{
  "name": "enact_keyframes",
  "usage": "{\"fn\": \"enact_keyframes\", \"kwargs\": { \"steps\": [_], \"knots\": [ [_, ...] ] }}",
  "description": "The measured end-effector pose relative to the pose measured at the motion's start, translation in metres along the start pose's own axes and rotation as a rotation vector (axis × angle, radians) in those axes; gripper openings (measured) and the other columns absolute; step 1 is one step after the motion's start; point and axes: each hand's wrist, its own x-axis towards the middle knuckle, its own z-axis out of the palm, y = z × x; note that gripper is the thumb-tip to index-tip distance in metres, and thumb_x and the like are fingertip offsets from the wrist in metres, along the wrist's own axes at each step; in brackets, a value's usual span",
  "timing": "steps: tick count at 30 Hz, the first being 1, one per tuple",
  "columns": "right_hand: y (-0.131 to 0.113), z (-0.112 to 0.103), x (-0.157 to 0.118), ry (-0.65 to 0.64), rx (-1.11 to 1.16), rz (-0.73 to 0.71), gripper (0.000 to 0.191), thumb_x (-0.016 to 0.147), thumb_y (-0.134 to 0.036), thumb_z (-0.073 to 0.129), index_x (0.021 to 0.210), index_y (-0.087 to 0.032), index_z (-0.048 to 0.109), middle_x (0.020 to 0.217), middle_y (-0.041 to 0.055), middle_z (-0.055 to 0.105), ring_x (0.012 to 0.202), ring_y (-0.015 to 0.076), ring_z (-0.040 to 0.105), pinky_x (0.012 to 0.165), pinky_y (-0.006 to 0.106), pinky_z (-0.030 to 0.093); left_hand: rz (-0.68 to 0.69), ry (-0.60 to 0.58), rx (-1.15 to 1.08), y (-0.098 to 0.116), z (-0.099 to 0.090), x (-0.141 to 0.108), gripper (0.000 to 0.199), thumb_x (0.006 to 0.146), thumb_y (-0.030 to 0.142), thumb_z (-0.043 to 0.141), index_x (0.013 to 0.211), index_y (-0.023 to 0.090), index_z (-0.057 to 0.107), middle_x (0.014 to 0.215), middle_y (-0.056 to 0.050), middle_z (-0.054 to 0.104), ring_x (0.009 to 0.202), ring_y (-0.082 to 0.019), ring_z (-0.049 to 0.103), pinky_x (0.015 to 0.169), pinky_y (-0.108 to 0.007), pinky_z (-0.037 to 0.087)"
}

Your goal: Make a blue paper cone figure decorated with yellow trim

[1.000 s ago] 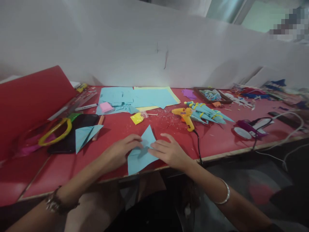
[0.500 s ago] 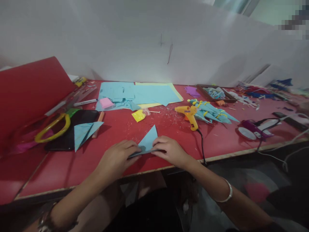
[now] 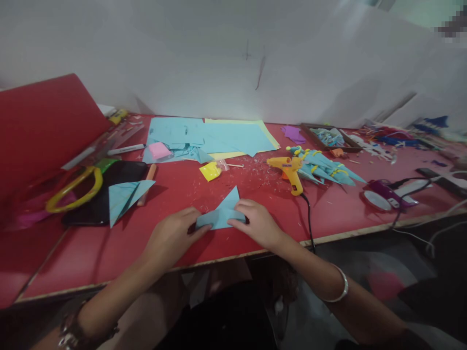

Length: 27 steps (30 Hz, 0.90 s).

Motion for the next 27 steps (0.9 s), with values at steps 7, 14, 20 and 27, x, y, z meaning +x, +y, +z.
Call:
{"fn": "enact_keyframes", "kwargs": {
  "steps": [7, 14, 20, 27],
  "knots": [
    [0.001, 0.005, -0.001, 0.009, -0.069, 0.021, 0.02, 0.08, -0.033, 0.052, 0.071, -0.015, 0.053, 0.078, 0.0042, 0.054, 0.072, 0.0142, 0.049, 0.064, 0.024, 0.037, -0.074, 0.0, 0.13, -0.001, 0.002, 0.001, 0.04, 0.079, 0.051, 0.037, 0.056, 0.019, 0.041, 0.052, 0.0, 0.047, 0.049, -0.013, 0.045, 0.044, -0.024, 0.024],
    [-0.001, 0.007, -0.001, -0.009, -0.115, 0.047, 0.02, 0.081, -0.033, 0.05, 0.076, -0.014, 0.054, 0.081, 0.0054, 0.055, 0.077, 0.0162, 0.049, 0.067, 0.025, 0.037, -0.128, -0.061, 0.15, 0.001, -0.002, 0.002, 0.039, 0.078, 0.052, 0.04, 0.058, 0.019, 0.044, 0.053, 0.001, 0.048, 0.05, -0.013, 0.045, 0.045, -0.024, 0.021],
    [-0.001, 0.007, -0.002, -0.018, -0.127, 0.071, 0.02, 0.081, -0.034, 0.051, 0.079, -0.014, 0.055, 0.082, 0.0058, 0.056, 0.077, 0.0165, 0.049, 0.067, 0.026, 0.037, -0.059, 0.002, 0.201, -0.004, 0.004, 0.001, 0.034, 0.08, 0.047, 0.039, 0.074, 0.017, 0.053, 0.074, -0.003, 0.057, 0.061, -0.014, 0.052, 0.044, -0.022, 0.027],
    [-0.001, 0.007, 0.0, -0.039, -0.091, 0.046, 0.014, 0.08, -0.029, 0.052, 0.079, -0.015, 0.055, 0.084, 0.005, 0.056, 0.079, 0.0158, 0.049, 0.068, 0.025, 0.037, 0.342, 0.205, 0.332, -0.01, 0.005, 0.001, 0.04, 0.083, 0.019, 0.042, 0.12, 0.032, 0.042, 0.126, -0.008, 0.041, 0.088, -0.017, 0.054, 0.062, -0.025, 0.045]
  ]
}}
